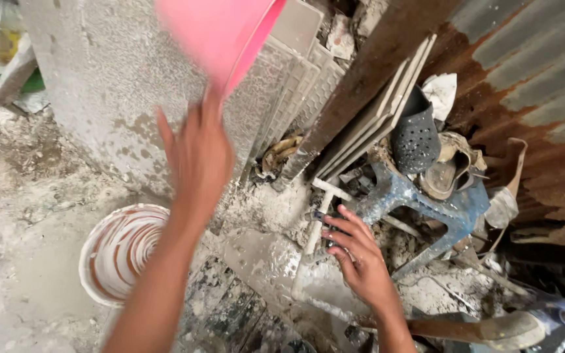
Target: The person brushes a liquid onto a green square mold, then walks to a tap to fill a bucket with water. They scoop white powder from a sack into the bucket and mix it by hand to prepare a gypsum slurry.
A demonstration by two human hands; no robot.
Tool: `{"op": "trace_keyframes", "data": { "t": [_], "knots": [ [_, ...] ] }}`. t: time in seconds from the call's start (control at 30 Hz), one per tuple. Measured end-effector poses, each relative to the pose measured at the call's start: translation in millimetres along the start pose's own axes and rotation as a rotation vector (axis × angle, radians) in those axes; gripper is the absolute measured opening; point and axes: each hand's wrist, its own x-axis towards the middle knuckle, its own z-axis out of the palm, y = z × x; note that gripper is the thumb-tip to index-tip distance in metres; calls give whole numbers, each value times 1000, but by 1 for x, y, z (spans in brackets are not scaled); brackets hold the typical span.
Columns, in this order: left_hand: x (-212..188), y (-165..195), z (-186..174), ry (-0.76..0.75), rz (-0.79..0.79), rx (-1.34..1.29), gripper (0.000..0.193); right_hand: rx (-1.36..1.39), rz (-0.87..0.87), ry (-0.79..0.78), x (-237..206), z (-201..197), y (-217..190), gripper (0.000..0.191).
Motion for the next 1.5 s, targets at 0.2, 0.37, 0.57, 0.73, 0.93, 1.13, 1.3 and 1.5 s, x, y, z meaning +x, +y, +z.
{"op": "trace_keyframes", "data": {
  "t": [0.2, 0.37, 0.57, 0.73, 0.93, 1.13, 1.3, 1.5],
  "knots": [
    [-169, 36, -10, -713, -1149, -659, 52, -161, 41, -8, 35, 15, -4, 23],
    [-198, 58, 21, -978, -884, -647, 35, -303, 137, 43, 54, 25, -10, 21],
    [-179, 63, 11, -940, -746, -527, 36, -365, 168, 95, 52, 24, -15, 22],
    [-166, 62, 6, -879, -711, -514, 37, -339, 121, 118, 48, 19, -19, 21],
    [-170, 65, 7, -864, -830, -673, 32, -342, 82, 138, 50, 18, -22, 21],
    [-172, 66, 8, -813, -754, -589, 35, -340, 111, 125, 49, 17, -22, 22],
    [-170, 69, 8, -778, -712, -561, 36, -324, 83, 135, 48, 16, -18, 23],
    [-164, 71, 9, -933, -790, -546, 36, -343, 131, 73, 49, 19, -13, 26]
  ]
}}
